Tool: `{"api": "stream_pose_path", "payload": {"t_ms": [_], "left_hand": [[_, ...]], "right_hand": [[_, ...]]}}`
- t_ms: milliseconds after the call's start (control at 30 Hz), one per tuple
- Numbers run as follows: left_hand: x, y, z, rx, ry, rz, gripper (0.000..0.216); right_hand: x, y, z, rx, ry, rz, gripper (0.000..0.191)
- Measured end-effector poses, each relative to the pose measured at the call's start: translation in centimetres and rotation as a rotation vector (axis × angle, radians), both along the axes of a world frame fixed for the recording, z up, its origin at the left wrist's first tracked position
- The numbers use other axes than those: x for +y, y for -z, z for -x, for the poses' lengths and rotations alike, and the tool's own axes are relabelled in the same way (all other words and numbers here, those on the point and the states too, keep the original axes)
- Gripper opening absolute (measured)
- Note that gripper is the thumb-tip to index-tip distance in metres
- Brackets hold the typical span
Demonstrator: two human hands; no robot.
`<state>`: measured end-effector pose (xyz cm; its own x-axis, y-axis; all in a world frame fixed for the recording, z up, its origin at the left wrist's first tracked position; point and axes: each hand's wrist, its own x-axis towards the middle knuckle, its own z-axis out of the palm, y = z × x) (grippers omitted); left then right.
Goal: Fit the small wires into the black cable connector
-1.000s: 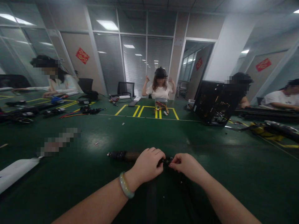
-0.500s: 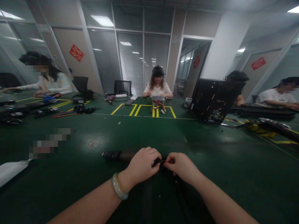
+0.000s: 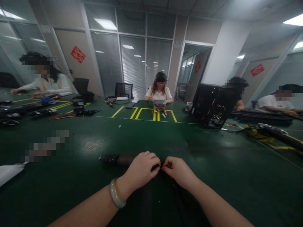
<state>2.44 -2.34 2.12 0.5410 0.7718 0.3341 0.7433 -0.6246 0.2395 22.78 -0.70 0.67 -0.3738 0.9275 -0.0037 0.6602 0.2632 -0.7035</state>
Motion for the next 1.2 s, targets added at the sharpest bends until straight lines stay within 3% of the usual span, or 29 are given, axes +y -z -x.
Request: {"api": "stream_pose_path", "payload": {"t_ms": [267, 633, 833, 1200], "left_hand": [[0.0, 0.0, -0.4, -0.018, 0.033, 0.056, 0.006], [0.2, 0.0, -0.4, -0.03, -0.01, 0.083, 0.004], [0.4, 0.4, -0.6, -0.043, -0.03, 0.081, 0.007], [0.4, 0.3, -0.2, -0.067, -0.068, 0.115, 0.007]], "right_hand": [[-0.3, -0.4, 0.1, -0.014, 0.011, -0.021, 0.009], [0.3, 0.6, -0.7, 0.067, 0.045, 0.26, 0.016], [0.8, 1.5, -0.2, 0.153, 0.122, 0.16, 0.013], [1.0, 1.8, 0.0, 0.199, 0.077, 0.171, 0.014]]}}
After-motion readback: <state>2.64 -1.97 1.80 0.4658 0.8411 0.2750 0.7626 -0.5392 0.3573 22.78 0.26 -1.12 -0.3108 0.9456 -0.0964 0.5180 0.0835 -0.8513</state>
